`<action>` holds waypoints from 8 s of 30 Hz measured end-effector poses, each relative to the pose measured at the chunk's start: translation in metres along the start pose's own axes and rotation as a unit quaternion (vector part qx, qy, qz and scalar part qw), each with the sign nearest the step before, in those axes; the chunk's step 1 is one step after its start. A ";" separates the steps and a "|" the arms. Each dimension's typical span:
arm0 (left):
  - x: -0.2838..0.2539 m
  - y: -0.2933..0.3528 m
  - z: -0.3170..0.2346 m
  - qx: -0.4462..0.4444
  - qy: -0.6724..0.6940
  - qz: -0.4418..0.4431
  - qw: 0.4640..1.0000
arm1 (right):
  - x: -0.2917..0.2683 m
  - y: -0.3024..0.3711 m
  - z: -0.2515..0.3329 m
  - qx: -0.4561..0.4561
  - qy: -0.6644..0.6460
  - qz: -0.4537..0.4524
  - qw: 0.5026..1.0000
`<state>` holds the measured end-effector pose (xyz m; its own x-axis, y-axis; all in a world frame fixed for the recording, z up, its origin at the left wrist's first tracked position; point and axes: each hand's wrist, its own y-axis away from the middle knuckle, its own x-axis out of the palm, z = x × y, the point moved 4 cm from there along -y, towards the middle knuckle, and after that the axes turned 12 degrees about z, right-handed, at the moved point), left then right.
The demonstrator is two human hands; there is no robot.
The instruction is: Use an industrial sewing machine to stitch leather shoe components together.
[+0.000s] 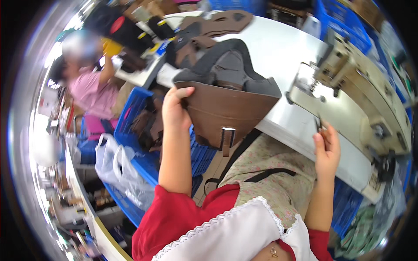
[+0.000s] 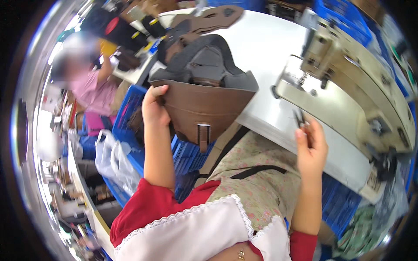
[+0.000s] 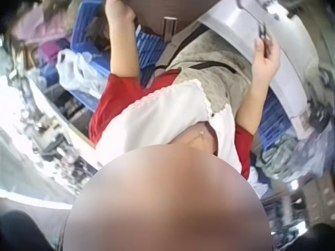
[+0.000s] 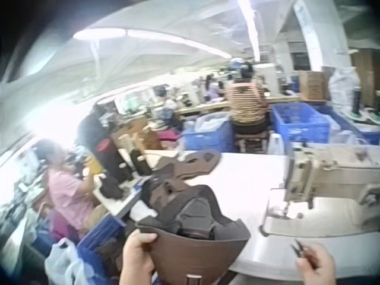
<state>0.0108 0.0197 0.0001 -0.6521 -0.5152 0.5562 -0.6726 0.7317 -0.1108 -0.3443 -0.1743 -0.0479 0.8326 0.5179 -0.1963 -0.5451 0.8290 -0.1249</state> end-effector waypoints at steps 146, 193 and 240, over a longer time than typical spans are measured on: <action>0.193 0.114 0.240 -0.273 -0.285 0.687 0.610 | -0.019 0.152 -0.092 0.194 -0.365 0.071 0.908; 0.109 0.011 0.243 -0.248 -0.323 0.318 0.857 | -0.333 0.189 0.028 -0.081 0.169 -0.547 0.816; 0.117 0.000 0.173 -0.503 -0.239 0.556 0.617 | -0.040 0.005 0.011 0.091 -0.213 0.045 0.972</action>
<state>-0.1258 -0.1172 -0.0773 -0.7058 0.6577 0.2631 0.6838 0.5354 0.4957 -0.3791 -0.1879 -0.0300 0.7681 0.5986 0.2274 -0.6239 0.7795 0.0557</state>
